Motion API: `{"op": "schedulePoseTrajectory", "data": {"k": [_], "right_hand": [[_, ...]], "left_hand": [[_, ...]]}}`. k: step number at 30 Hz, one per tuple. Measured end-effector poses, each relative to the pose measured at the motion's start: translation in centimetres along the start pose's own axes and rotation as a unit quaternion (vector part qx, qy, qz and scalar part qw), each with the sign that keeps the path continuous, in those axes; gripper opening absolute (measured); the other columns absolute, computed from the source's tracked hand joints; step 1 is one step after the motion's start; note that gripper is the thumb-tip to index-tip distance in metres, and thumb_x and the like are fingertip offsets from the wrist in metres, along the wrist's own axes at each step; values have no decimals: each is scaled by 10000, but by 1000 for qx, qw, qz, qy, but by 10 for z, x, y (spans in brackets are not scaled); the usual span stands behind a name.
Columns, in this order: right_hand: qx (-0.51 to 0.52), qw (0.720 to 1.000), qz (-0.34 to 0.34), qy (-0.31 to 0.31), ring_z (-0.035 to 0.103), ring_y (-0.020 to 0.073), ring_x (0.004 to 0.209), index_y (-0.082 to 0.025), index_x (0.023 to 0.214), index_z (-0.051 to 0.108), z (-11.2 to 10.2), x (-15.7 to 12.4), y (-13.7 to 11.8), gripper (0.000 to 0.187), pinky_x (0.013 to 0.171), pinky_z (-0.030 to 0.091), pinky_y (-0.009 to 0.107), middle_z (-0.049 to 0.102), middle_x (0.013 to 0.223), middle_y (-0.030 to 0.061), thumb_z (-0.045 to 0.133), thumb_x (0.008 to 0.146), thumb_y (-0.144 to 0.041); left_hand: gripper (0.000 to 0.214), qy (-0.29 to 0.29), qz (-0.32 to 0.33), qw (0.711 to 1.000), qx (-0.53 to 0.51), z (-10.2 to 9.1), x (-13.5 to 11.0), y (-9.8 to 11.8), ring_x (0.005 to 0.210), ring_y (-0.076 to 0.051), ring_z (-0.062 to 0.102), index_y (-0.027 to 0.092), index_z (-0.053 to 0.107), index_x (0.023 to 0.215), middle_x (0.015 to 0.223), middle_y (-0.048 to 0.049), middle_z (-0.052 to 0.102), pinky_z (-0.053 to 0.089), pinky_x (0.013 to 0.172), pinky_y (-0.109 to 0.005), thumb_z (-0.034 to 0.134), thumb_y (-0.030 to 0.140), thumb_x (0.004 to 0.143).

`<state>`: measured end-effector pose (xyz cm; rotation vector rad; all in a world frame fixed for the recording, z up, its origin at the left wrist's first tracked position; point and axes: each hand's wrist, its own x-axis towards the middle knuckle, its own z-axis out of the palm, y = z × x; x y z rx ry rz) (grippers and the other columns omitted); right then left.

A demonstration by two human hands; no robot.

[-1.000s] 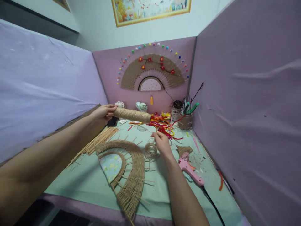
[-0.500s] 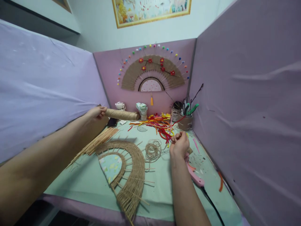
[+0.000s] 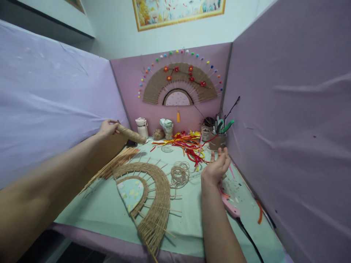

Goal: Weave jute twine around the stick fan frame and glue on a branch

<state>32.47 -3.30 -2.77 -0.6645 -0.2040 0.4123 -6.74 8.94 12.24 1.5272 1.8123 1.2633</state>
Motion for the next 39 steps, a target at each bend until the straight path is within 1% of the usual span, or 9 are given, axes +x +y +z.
{"op": "schedulePoseTrajectory", "data": {"k": [3, 7, 10, 12, 15, 22, 27, 31, 39], "right_hand": [[-33, 998, 9, -61, 548, 172, 1116, -204, 779, 478, 5, -13, -1, 187, 772, 521, 292, 533, 1237, 60, 536, 747, -380], [-76, 987, 49, -131, 599, 161, 970, -189, 757, 519, 7, -24, 3, 192, 706, 526, 264, 607, 1082, 44, 585, 711, -363], [-88, 983, 71, -145, 613, 147, 863, -186, 755, 549, 6, -29, 3, 177, 650, 512, 244, 628, 978, 25, 604, 700, -345], [-110, 978, 86, -158, 609, 145, 821, -184, 759, 563, 5, -32, 3, 175, 629, 496, 242, 635, 927, 23, 603, 715, -349], [-163, 964, 88, -193, 588, 144, 784, -183, 794, 594, 3, -38, 1, 186, 627, 472, 249, 640, 891, 25, 589, 756, -365], [-204, 944, 75, -249, 560, 157, 796, -172, 749, 610, -1, -45, -5, 236, 661, 441, 270, 622, 874, 46, 586, 802, -401], [-246, 926, 70, -279, 561, 173, 789, -181, 768, 633, -4, -48, -8, 239, 701, 446, 297, 633, 843, 49, 584, 809, -412], [-258, 921, 74, -284, 566, 190, 829, -182, 761, 636, -7, -50, -7, 243, 732, 451, 311, 638, 864, 63, 580, 819, -411], [-267, 908, 99, -307, 532, 172, 724, -181, 799, 633, -8, -52, -10, 230, 671, 437, 301, 598, 815, 57, 566, 838, -398]], "left_hand": [[286, 59, 51, 996, 32, 13, 5, 4, 444, -124, 529, 146, 514, 1096, 519, 25, 561, 384, 481, -192, 516, 157, 810], [232, 72, 115, 988, 79, 46, 17, 13, 611, -141, 602, 179, 562, 1042, 734, -37, 654, 426, 617, -214, 537, 191, 811], [226, 70, 235, 946, 213, 74, 31, 19, 786, -187, 630, 182, 590, 1033, 903, -88, 683, 421, 715, -246, 519, 183, 819], [260, 53, 271, 914, 297, 91, 44, 23, 898, -222, 623, 185, 587, 1080, 997, -118, 680, 411, 755, -270, 480, 189, 842], [306, 21, 271, 890, 366, 113, 64, 24, 955, -248, 614, 183, 566, 1149, 1044, -148, 673, 403, 774, -295, 434, 222, 876], [360, -17, 246, 882, 401, 149, 102, 12, 949, -266, 620, 171, 558, 1173, 1010, -155, 681, 402, 758, -311, 486, 167, 820], [397, -31, 233, 881, 411, 163, 121, 7, 932, -276, 628, 138, 541, 1183, 992, -174, 682, 409, 746, -317, 515, 138, 787], [342, -23, 223, 885, 408, 172, 138, 10, 950, -283, 622, 135, 558, 1140, 1010, -188, 673, 416, 766, -328, 510, 146, 802], [257, -13, 193, 901, 388, 188, 163, 7, 952, -263, 622, 120, 607, 1065, 1009, -186, 677, 428, 794, -327, 500, 138, 832]]}}
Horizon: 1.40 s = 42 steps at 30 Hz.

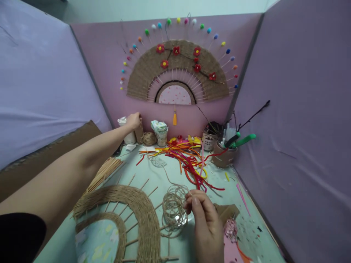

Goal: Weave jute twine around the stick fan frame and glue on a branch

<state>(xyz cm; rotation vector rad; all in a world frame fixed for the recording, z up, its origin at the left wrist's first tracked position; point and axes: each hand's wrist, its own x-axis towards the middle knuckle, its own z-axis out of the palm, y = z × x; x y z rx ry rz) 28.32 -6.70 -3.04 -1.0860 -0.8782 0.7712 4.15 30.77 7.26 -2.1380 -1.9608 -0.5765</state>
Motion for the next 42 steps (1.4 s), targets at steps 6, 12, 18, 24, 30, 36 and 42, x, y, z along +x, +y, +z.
{"op": "schedulePoseTrajectory", "data": {"k": [6, 12, 18, 24, 30, 36, 42], "right_hand": [[-11, 999, -17, -33, 502, 148, 686, -189, 744, 608, 4, -2, -7, 211, 633, 409, 271, 559, 764, 31, 545, 860, -354], [-31, 999, -18, -33, 500, 146, 680, -188, 746, 605, 4, -3, -9, 229, 630, 408, 265, 566, 761, 29, 536, 863, -372], [-54, 998, 3, -42, 513, 152, 709, -186, 799, 608, 1, -3, -2, 235, 673, 411, 275, 572, 756, 20, 526, 870, -395], [-114, 993, 1, 19, 536, 176, 774, -173, 806, 602, -6, 5, -1, 255, 752, 415, 305, 596, 783, 30, 532, 845, -416], [-264, 952, -121, 99, 443, 271, 1134, -182, 1095, 560, -2, 11, 0, 348, 971, 323, 442, 498, 1164, 117, 563, 793, -353], [-264, 930, -212, -141, 525, 224, 1018, -179, 1107, 560, 20, -9, 1, 279, 903, 408, 389, 570, 1072, 105, 486, 856, -275], [-307, 796, -178, -491, 503, 243, 1115, -205, 1089, 618, 39, -39, 18, 294, 973, 381, 388, 589, 1164, 93, 611, 805, -279]], "left_hand": [[269, -4, -5, 1000, -6, 4, 4, -3, 970, -269, 616, 142, 605, 1093, 1024, -173, 675, 432, 800, -341, 479, 216, 868], [314, -2, 13, 1000, -7, 0, -6, -3, 1026, -308, 590, 156, 584, 1126, 1086, -175, 635, 425, 843, -388, 495, 304, 865], [350, 109, 3, 991, -71, -17, -22, -1, 1077, -280, 561, 195, 512, 1212, 1220, -149, 524, 405, 901, -393, 438, 272, 879], [278, 148, -28, 962, -226, -43, -82, -4, 989, -226, 589, 150, 535, 1093, 1080, -116, 599, 452, 876, -373, 509, 187, 818], [393, 0, -135, 877, -462, -89, -202, -25, 685, -130, 648, 179, 485, 1142, 1111, -93, 575, 525, 677, -317, 594, 217, 767], [427, 84, -249, 807, -529, -101, -338, -57, 1160, -238, 513, 209, 565, 1064, 1160, -91, 569, 415, 962, -397, 706, 264, 665], [453, 50, -386, 708, -590, -90, -432, -45, 1230, -279, 433, 267, 569, 1045, 1333, -86, 429, 532, 808, -414, 737, 214, 628]]}}
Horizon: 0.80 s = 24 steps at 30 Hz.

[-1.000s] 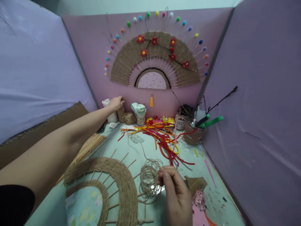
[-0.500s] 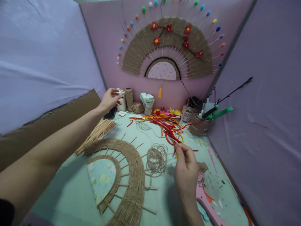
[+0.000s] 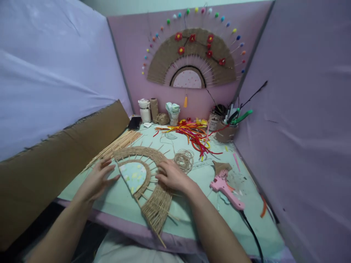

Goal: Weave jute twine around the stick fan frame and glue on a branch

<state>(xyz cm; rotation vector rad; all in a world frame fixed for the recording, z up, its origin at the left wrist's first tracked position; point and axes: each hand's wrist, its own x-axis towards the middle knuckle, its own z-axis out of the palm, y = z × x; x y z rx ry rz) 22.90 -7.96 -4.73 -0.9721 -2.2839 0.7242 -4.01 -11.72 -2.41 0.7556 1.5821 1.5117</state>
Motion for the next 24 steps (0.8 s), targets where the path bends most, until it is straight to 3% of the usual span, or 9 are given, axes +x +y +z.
{"op": "schedulePoseTrajectory", "data": {"k": [2, 6, 10, 12, 14, 16, 20, 22, 24], "right_hand": [[-9, 999, -5, -37, 453, 262, 1198, -193, 1134, 607, 8, 0, 0, 373, 1018, 350, 392, 524, 1273, 112, 652, 774, -281], [1, 999, 10, -46, 384, 270, 1281, -180, 1230, 555, 10, -1, 0, 474, 1063, 315, 391, 435, 1372, 133, 647, 785, -314], [38, 999, 11, -36, 359, 252, 1305, -183, 1298, 491, 8, -1, 1, 547, 1083, 296, 382, 394, 1409, 124, 635, 796, -345], [50, 999, 11, -17, 383, 237, 1286, -188, 1300, 481, 5, 0, 6, 539, 1078, 301, 375, 417, 1388, 116, 621, 805, -350], [50, 998, 37, 34, 429, 222, 1242, -185, 1281, 491, 0, 2, 16, 479, 1057, 323, 369, 468, 1334, 116, 569, 839, -352], [27, 987, 107, 120, 466, 226, 1195, -169, 1235, 521, -9, 4, 30, 409, 1035, 339, 379, 517, 1263, 129, 506, 870, -353], [-71, 911, 269, 304, 449, 307, 1194, -114, 1154, 577, -31, 0, 59, 395, 1024, 311, 449, 552, 1190, 191, 508, 848, -354], [-83, 893, 280, 344, 461, 313, 1180, -85, 1144, 583, -40, -2, 66, 409, 1006, 328, 435, 560, 1184, 206, 510, 830, -335], [-58, 895, 274, 349, 525, 285, 1103, -84, 1107, 605, -45, -3, 66, 389, 946, 384, 390, 603, 1131, 187, 479, 830, -326]], "left_hand": [[480, 16, -28, 998, -55, 4, -12, -8, 1169, -251, 494, 283, 535, 1088, 1311, -80, 442, 563, 740, -376, 701, 153, 657], [483, 13, -56, 988, -146, 23, -23, -23, 979, -185, 627, 277, 520, 1104, 1091, -57, 612, 566, 637, -242, 632, 48, 693], [312, -121, -126, 966, -191, 42, -28, -38, 892, -241, 684, 234, 619, 984, 931, -74, 708, 588, 710, -301, 625, 68, 720], [298, -148, -146, 960, -190, 44, -27, -37, 875, -261, 693, 232, 641, 956, 926, -70, 725, 591, 739, -331, 616, 52, 720], [278, -125, -136, 967, -175, 39, -22, -27, 832, -268, 703, 200, 650, 942, 897, -75, 735, 600, 716, -348, 592, 37, 724], [262, -92, -112, 976, -160, 29, -13, -9, 794, -268, 709, 169, 649, 965, 848, -79, 738, 609, 678, -357, 569, 55, 743], [343, -67, -89, 973, -204, 17, 4, 31, 729, -225, 711, 184, 631, 1086, 819, -81, 737, 608, 613, -297, 536, 82, 772], [338, -68, -90, 967, -230, 21, 11, 45, 619, -189, 697, 177, 622, 1094, 747, -55, 730, 598, 545, -262, 524, 83, 784], [288, -80, -102, 960, -250, 33, 19, 53, 505, -163, 660, 155, 620, 1068, 660, -33, 708, 574, 463, -243, 524, 108, 800]]}}
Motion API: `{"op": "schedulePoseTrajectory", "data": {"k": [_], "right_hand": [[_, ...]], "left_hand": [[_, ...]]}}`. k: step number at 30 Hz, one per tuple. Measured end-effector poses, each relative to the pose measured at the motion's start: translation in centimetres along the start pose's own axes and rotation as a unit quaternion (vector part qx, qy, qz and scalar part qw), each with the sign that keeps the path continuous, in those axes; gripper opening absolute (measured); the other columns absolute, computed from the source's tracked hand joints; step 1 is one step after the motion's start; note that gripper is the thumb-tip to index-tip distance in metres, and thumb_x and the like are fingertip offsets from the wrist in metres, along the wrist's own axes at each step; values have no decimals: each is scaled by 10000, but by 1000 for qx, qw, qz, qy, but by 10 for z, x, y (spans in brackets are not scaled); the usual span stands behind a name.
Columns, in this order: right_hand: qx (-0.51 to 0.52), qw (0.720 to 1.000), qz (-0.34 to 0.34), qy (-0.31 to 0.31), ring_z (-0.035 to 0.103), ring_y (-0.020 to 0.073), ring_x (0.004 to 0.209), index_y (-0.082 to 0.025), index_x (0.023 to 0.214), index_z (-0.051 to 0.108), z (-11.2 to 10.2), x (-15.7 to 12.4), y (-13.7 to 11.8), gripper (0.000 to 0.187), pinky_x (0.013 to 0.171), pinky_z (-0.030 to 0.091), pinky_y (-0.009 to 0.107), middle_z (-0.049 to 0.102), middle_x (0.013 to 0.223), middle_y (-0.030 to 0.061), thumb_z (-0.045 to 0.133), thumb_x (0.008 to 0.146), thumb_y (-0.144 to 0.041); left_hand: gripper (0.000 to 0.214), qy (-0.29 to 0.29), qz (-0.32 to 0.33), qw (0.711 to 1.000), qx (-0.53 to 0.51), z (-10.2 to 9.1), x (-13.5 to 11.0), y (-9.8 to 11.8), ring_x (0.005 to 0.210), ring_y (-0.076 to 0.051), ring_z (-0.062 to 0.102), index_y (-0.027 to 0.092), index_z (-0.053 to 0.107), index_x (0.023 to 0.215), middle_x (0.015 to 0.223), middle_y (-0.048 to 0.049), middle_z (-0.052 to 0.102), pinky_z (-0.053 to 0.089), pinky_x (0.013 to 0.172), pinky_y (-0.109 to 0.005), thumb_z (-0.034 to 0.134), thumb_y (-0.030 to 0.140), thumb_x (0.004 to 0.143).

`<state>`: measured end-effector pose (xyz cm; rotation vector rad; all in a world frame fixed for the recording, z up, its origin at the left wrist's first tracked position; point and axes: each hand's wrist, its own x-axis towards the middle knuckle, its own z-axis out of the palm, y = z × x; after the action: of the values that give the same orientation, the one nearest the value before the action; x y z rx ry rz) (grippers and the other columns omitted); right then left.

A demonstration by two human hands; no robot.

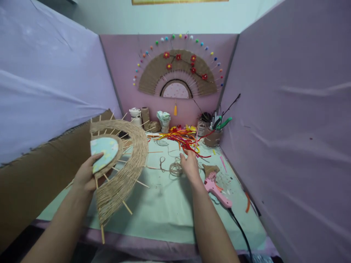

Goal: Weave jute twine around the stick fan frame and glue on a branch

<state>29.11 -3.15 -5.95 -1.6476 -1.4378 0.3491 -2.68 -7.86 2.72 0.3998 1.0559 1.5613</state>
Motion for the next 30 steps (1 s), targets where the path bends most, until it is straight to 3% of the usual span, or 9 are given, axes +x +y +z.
{"op": "schedulePoseTrajectory", "data": {"k": [5, 10, 12, 15, 18, 21, 25, 27, 30], "right_hand": [[4, 999, 0, -44, 623, 227, 839, -150, 939, 674, -9, -4, -9, 330, 757, 436, 315, 697, 896, 97, 402, 850, -315], [-108, 986, -15, -127, 629, 229, 806, -174, 854, 680, -27, -7, -15, 251, 721, 426, 313, 697, 834, 94, 466, 838, -305], [-115, 988, -17, -102, 629, 241, 828, -175, 877, 677, -37, -10, -24, 250, 751, 433, 339, 695, 843, 103, 469, 844, -310], [-10, 997, -66, -46, 600, 236, 999, -171, 1035, 642, -46, -17, -45, 289, 868, 431, 368, 668, 1056, 119, 444, 845, -260], [144, 970, -143, -133, 519, 201, 1169, -208, 1209, 548, -44, -28, -70, 397, 955, 415, 355, 569, 1268, 90, 498, 816, -238], [209, 937, -175, -217, 480, 210, 1211, -233, 1274, 493, -28, -37, -88, 521, 975, 406, 369, 526, 1316, 86, 615, 771, -294], [298, 911, -94, -269, 596, 145, 737, -192, 1159, 564, -3, -37, -89, 413, 665, 482, 281, 640, 824, 27, 597, 794, -382], [336, 903, -41, -266, 461, 85, 524, -172, 1051, 616, 3, -31, -79, 358, 504, 389, 212, 517, 627, -42, 596, 786, -412], [378, 890, 16, -253, 311, 53, 460, -163, 995, 630, 2, -19, -56, 390, 447, 282, 187, 407, 579, -80, 667, 711, -428]], "left_hand": [[285, -82, -52, 994, -41, 39, 33, -7, 469, -168, 643, 104, 602, 1091, 644, -58, 700, 535, 397, -239, 522, 189, 831], [354, -147, -88, 983, -67, 61, 65, -13, 571, -177, 679, 88, 569, 1184, 751, -98, 719, 569, 496, -249, 493, 227, 867], [357, -168, -91, 978, -78, 64, 74, -16, 626, -186, 693, 95, 562, 1198, 790, -102, 725, 576, 517, -253, 484, 226, 876], [329, -192, -97, 971, -106, 62, 82, -22, 668, -186, 700, 100, 576, 1174, 796, -96, 727, 591, 582, -270, 485, 216, 880], [305, -195, -103, 968, -116, 58, 83, -29, 679, -188, 702, 97, 591, 1143, 797, -96, 729, 595, 626, -286, 497, 212, 877], [305, -199, -116, 966, -119, 52, 79, -34, 685, -180, 701, 98, 596, 1137, 804, -93, 729, 591, 655, -283, 500, 225, 877], [313, -202, -120, 964, -126, 46, 75, -34, 670, -165, 697, 99, 603, 1131, 792, -81, 728, 584, 677, -272, 520, 247, 867], [322, -209, -114, 961, -138, 44, 73, -32, 690, -166, 699, 96, 603, 1132, 806, -83, 729, 581, 678, -263, 509, 261, 872], [327, -230, -114, 954, -155, 41, 72, -28, 663, -162, 697, 100, 612, 1111, 781, -74, 728, 578, 633, -249, 493, 295, 878]]}}
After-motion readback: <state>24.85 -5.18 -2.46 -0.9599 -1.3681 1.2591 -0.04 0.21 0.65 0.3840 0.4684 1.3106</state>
